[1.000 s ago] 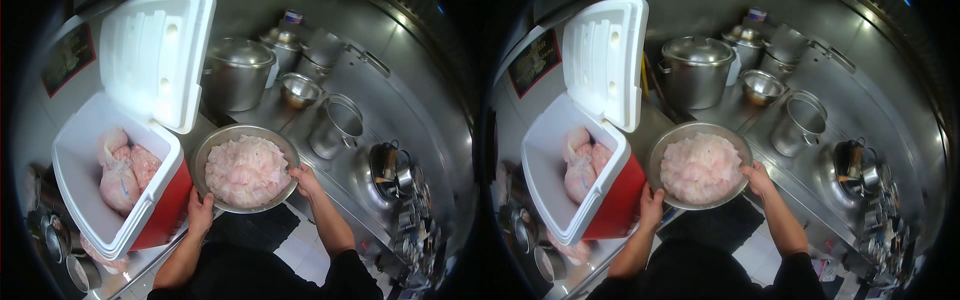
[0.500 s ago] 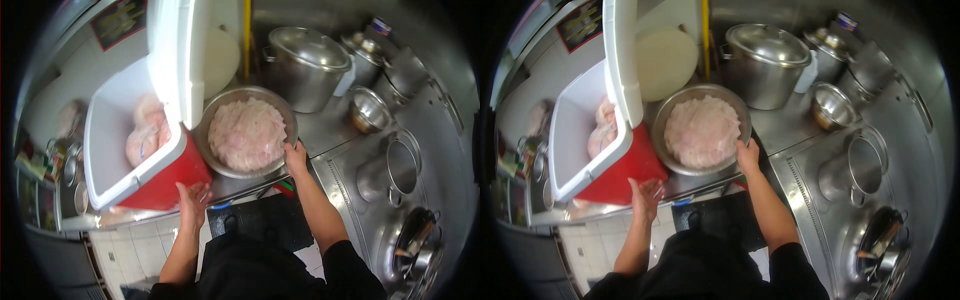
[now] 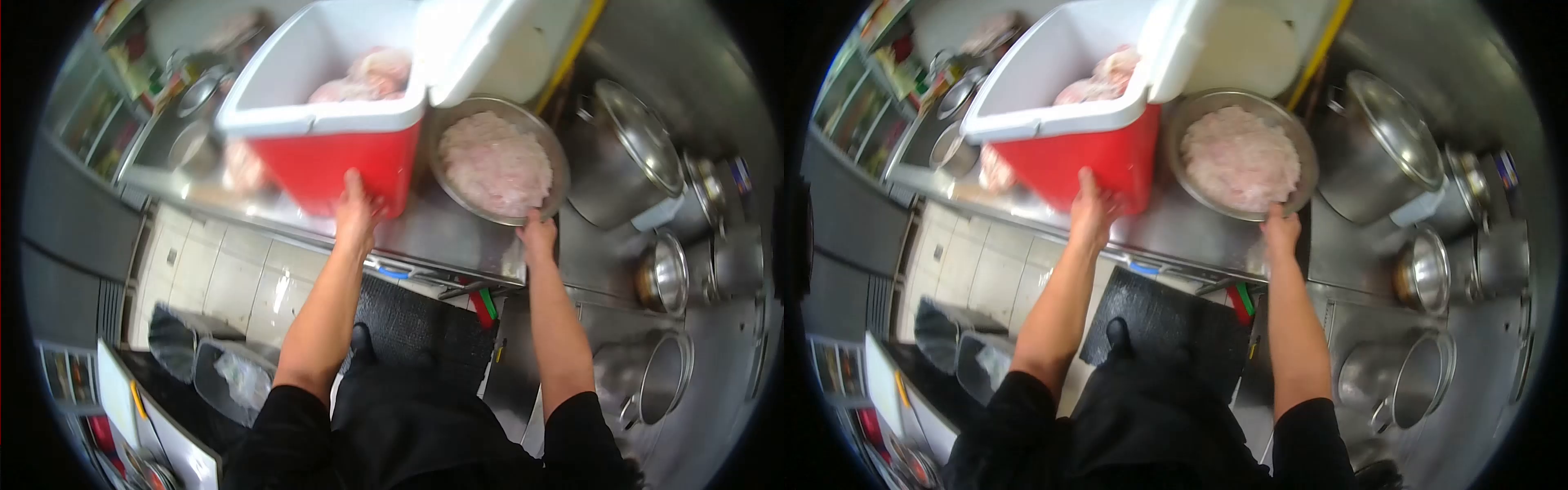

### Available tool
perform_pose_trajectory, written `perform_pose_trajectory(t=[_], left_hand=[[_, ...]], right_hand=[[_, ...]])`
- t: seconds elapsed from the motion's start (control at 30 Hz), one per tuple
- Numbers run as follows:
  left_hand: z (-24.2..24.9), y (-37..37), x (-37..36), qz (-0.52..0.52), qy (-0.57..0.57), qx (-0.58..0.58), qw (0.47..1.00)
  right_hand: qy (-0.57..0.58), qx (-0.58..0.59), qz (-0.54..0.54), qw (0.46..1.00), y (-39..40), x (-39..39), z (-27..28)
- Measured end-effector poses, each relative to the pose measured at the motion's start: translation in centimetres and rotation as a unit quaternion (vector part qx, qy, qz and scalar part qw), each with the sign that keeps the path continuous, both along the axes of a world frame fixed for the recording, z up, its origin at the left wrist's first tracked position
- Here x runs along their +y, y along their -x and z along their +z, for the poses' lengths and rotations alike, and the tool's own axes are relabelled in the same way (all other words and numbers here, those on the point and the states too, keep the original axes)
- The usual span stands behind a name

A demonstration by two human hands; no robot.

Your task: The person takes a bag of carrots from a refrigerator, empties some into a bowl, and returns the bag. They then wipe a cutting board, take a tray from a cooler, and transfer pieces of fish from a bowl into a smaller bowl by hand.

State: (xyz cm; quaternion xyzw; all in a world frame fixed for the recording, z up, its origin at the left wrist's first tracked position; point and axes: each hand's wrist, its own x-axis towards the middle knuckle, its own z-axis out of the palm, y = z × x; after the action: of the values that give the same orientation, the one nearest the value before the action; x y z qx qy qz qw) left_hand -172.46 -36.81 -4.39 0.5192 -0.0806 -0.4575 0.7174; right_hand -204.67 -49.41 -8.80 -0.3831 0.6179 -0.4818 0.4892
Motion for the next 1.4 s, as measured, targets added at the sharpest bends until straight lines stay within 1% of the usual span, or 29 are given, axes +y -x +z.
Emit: perform_pose_trajectory(t=[0.03, 0.07, 0.1, 0.13, 0.17, 0.2, 0.27, 0.33, 0.4, 0.43, 0.47, 0.5, 0.53, 0.6, 0.63, 0.67, 0.7, 0.73, 0.77, 0.8, 0.83, 0.9, 1.0, 1.03, 1.1, 1.2, 1.23, 1.33, 1.4], left_hand=[[0.3, -1.2, -0.1, -0.031, -0.024, -0.016, 0.999], [0.7, -2.7, 0.2, -0.061, -0.047, -0.03, 0.997], [1.3, -4.5, 0.8, -0.143, -0.054, -0.074, 0.986], [1.9, -6.4, 1.8, -0.221, -0.058, -0.115, 0.967], [2.3, -7.9, 3.2, -0.23, -0.053, -0.145, 0.961], [2.3, -9.3, 4.7, -0.24, -0.053, -0.171, 0.954], [0.6, -11.6, 8.5, -0.245, -0.047, -0.189, 0.95], [-4.9, -12.6, 13.3, -0.194, -0.02, -0.088, 0.977], [-13.2, -12.7, 18.3, -0.106, -0.084, 0.012, 0.991], [-18.0, -12.1, 20.9, -0.055, -0.131, 0.058, 0.988], [-22.4, -11.1, 23.9, -0.001, -0.195, 0.093, 0.976], [-26.1, -10.4, 26.9, 0.05, -0.254, 0.121, 0.958], [-29.0, -9.2, 30.2, 0.081, -0.291, 0.147, 0.942], [-34.6, -6.8, 37.3, 0.088, -0.31, 0.225, 0.92], [-34.7, -5.7, 39.5, 0.115, -0.36, 0.253, 0.891], [-37.7, -4.0, 43.2, 0.127, -0.377, 0.271, 0.877], [-39.4, -2.5, 46.3, 0.124, -0.416, 0.273, 0.858], [-40.2, -1.4, 48.8, 0.125, -0.431, 0.281, 0.848], [-40.4, -0.9, 50.4, 0.132, -0.474, 0.285, 0.823], [-40.5, -0.5, 51.4, 0.14, -0.517, 0.288, 0.794], [-40.7, -0.3, 52.1, 0.13, -0.526, 0.28, 0.792], [-40.8, -0.1, 53.3, 0.106, -0.548, 0.264, 0.786], [-41.6, -1.5, 52.7, 0.041, -0.555, 0.215, 0.802], [-41.8, -2.5, 51.8, 0.034, -0.551, 0.195, 0.811], [-42.0, -3.8, 49.9, 0.027, -0.544, 0.16, 0.823], [-42.4, -6.0, 47.5, 0.01, -0.516, 0.066, 0.854], [-42.3, -7.3, 46.1, -0.008, -0.512, 0.003, 0.859], [-41.8, -8.4, 45.0, -0.023, -0.509, -0.02, 0.86], [-40.6, -8.8, 44.3, -0.042, -0.522, -0.034, 0.851]], right_hand=[[-0.007, -0.008, 0.009, 1.0, 0.7, -0.4, -1.3], [-0.007, -0.05, 0.017, 0.999, 0.4, 0.7, -0.4], [-0.006, -0.099, -0.008, 0.995, -0.6, 2.6, 0.8], [0.014, -0.111, 0.034, 0.993, 0.4, 4.1, -0.8], [0.044, -0.097, 0.169, 0.98, 1.0, 5.7, -2.3], [-0.015, 0.02, 0.246, 0.969, -0.4, 9.0, -2.3], [-0.042, 0.137, 0.358, 0.923, -4.1, 15.0, -5.9], [-0.102, 0.155, 0.39, 0.902, -8.0, 17.0, -10.0], [-0.12, 0.193, 0.384, 0.895, -10.9, 14.8, -15.4], [-0.097, 0.234, 0.401, 0.88, -11.3, 12.2, -19.1], [-0.028, 0.371, 0.378, 0.848, -11.6, 9.3, -23.2], [-0.005, 0.465, 0.374, 0.803, -15.9, 10.2, -20.3], [0.023, 0.504, 0.372, 0.779, -17.9, 10.2, -20.3], [0.077, 0.582, 0.356, 0.727, -21.9, 10.1, -20.5], [0.141, 0.579, 0.351, 0.722, -22.6, 9.0, -22.3], [0.203, 0.576, 0.344, 0.713, -22.9, 7.8, -23.8], [0.222, 0.582, 0.35, 0.699, -23.7, 7.2, -23.8], [0.242, 0.586, 0.356, 0.687, -25.2, 6.9, -22.9], [0.264, 0.587, 0.36, 0.675, -26.8, 6.2, -22.8], [0.252, 0.559, 0.397, 0.683, -28.0, 4.2, -23.4], [0.237, 0.528, 0.435, 0.69, -29.0, 1.4, -23.9], [0.191, 0.548, 0.476, 0.661, -29.4, -0.9, -25.9], [0.109, 0.689, 0.465, 0.546, -28.0, -3.7, -30.5], [0.081, 0.729, 0.453, 0.506, -28.3, -3.5, -30.5], [0.039, 0.753, 0.445, 0.484, -28.1, -3.0, -29.7], [0.079, 0.646, 0.472, 0.595, -28.5, 0.1, -29.6], [0.076, 0.593, 0.503, 0.625, -28.0, -1.7, -32.8], [0.137, 0.54, 0.489, 0.671, -28.2, -1.0, -33.7], [0.209, 0.576, 0.428, 0.664, -28.7, 0.0, -33.6]])
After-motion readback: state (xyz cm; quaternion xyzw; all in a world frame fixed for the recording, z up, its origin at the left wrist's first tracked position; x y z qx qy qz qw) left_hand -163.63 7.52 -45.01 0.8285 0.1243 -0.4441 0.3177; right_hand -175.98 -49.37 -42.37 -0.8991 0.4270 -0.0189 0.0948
